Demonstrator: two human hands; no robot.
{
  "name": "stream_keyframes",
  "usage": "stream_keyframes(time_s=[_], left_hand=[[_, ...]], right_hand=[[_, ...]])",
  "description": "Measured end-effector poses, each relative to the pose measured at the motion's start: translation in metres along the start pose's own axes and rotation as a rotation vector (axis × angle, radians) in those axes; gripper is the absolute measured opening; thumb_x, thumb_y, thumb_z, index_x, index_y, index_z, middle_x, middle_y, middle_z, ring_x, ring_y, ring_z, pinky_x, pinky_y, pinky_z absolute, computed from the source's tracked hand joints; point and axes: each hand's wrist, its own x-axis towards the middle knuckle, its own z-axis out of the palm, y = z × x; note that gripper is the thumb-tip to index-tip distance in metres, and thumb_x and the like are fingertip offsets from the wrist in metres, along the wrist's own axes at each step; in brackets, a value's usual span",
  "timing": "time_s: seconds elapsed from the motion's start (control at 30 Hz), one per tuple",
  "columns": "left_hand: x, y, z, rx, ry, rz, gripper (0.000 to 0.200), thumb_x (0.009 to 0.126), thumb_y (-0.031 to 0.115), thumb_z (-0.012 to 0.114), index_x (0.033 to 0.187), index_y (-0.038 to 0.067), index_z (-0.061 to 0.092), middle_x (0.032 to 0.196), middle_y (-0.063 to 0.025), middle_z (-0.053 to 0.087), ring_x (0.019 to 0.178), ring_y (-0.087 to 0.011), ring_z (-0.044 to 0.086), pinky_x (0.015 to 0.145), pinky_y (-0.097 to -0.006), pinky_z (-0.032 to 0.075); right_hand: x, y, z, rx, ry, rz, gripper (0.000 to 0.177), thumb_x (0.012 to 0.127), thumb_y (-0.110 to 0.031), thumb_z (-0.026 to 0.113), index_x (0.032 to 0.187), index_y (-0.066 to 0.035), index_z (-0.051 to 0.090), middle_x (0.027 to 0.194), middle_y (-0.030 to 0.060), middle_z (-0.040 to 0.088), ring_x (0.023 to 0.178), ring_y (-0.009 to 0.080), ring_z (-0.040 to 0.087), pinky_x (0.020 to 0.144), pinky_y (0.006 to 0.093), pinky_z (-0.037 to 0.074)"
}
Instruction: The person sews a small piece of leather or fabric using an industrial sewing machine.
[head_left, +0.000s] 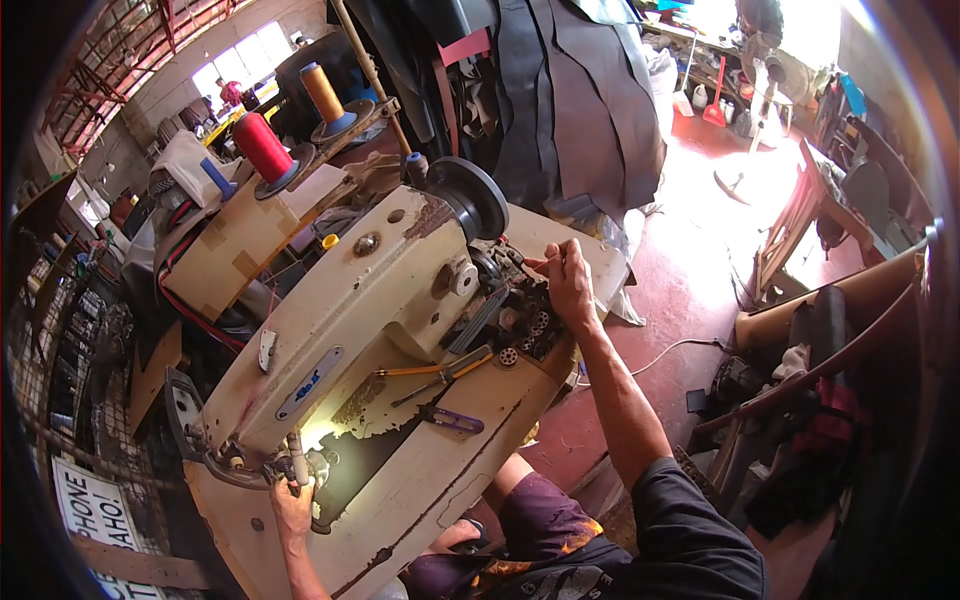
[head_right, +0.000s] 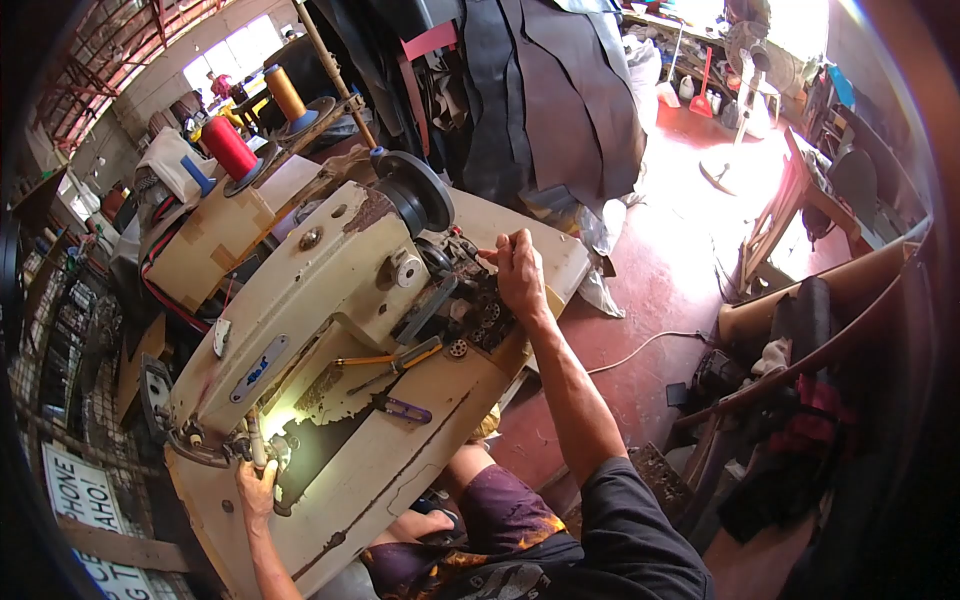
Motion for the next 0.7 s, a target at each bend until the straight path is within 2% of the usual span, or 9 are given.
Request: stream_keyframes(time_s=[0.27, 0.47, 0.53, 0.6, 0.7], left_hand=[[0.002, -0.013, 0.000, 0.014, 0.008, 0.064, 0.011, 0.086, 0.006, 0.068, 0.091, -0.002, 0.061, 0.079, -0.0049, 0.059, 0.069, -0.0133, 0.054, 0.065, -0.0314, 0.045], [0.001, -0.003, -0.001, 0.049, -0.008, 0.007, 0.013, 0.086, 0.007, 0.069, 0.091, -0.003, 0.062, 0.081, -0.0071, 0.063, 0.073, -0.0140, 0.058, 0.067, -0.0322, 0.047], [0.003, -0.009, -0.002, 0.143, -0.006, 0.012, 0.013, 0.086, 0.007, 0.070, 0.090, -0.002, 0.063, 0.081, -0.0083, 0.065, 0.074, -0.0158, 0.060, 0.068, -0.0327, 0.048], [-0.001, 0.016, -0.002, 0.070, 0.004, -0.039, 0.017, 0.083, 0.009, 0.074, 0.081, -0.001, 0.060, 0.078, -0.0105, 0.064, 0.071, -0.0185, 0.058, 0.067, -0.0350, 0.047], [0.001, 0.007, -0.001, 0.120, 0.019, -0.077, 0.024, 0.080, 0.012, 0.076, 0.076, 0.001, 0.056, 0.073, -0.0099, 0.060, 0.068, -0.0188, 0.056, 0.063, -0.0354, 0.045]], right_hand=[[0.000, 0.003, 0.000, 0.013, -0.019, 0.015, 0.022, 0.104, -0.018, 0.048, 0.092, 0.001, 0.045, 0.077, 0.0199, 0.067, 0.084, 0.0276, 0.075, 0.068, 0.0348, 0.056], [-0.002, -0.003, -0.003, -0.011, 0.003, 0.042, 0.022, 0.104, -0.017, 0.049, 0.092, 0.001, 0.045, 0.076, 0.0184, 0.066, 0.084, 0.0277, 0.075, 0.068, 0.0351, 0.056], [-0.002, -0.007, -0.001, -0.071, 0.014, 0.036, 0.021, 0.104, -0.016, 0.050, 0.092, 0.001, 0.045, 0.077, 0.0176, 0.065, 0.084, 0.0282, 0.074, 0.067, 0.0357, 0.056], [-0.001, 0.001, 0.002, 0.057, 0.009, 0.038, 0.020, 0.104, -0.015, 0.049, 0.092, 0.001, 0.045, 0.078, 0.0180, 0.063, 0.085, 0.0289, 0.074, 0.066, 0.0356, 0.056], [-0.001, 0.007, 0.001, 0.005, 0.000, -0.005, 0.019, 0.104, -0.013, 0.047, 0.092, 0.002, 0.045, 0.079, 0.0171, 0.063, 0.086, 0.0294, 0.074, 0.066, 0.0346, 0.056]])
